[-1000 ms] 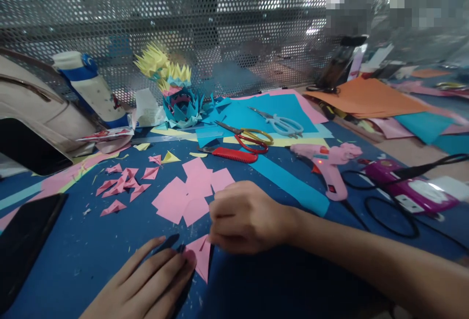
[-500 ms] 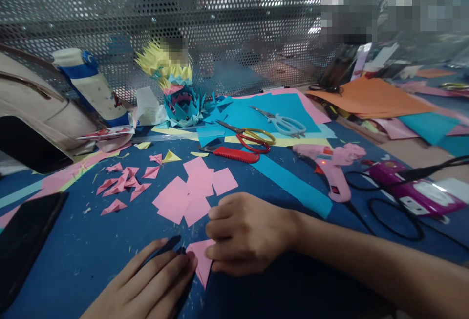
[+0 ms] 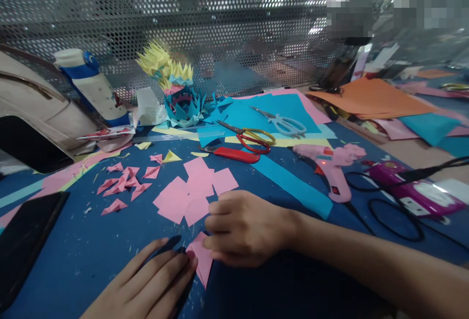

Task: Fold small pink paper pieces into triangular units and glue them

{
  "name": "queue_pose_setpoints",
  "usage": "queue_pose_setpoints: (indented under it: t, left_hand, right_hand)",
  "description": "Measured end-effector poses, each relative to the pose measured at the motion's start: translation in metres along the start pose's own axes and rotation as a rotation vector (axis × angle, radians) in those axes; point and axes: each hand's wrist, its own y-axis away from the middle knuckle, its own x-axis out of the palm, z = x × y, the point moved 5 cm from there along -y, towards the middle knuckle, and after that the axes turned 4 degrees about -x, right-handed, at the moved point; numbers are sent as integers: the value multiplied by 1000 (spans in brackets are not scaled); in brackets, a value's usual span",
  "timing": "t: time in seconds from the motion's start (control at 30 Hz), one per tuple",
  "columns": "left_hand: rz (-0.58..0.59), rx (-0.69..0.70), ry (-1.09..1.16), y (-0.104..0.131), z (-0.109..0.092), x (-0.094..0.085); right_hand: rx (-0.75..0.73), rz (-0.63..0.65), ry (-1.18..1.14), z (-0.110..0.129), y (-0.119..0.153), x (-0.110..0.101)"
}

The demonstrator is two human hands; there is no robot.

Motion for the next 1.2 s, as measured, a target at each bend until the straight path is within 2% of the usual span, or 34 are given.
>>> queue_pose_setpoints:
  t: [0.27,0.8,1.03,1.2]
  left_hand:
    - [-8,-12,9,-3,1,0]
    - [-5,18,23,-2,-1,-2]
    - [-29,31,16,-4,-1,-2]
    - [-10,34,23,-3,-2,-1]
  right_hand:
    - [67,47,-18,-3,2,3]
    - [30,73,-26,-2,1,3]
    - [-44,-4,45,6,-3,0]
    - [-66,-4,35,6,-3,3]
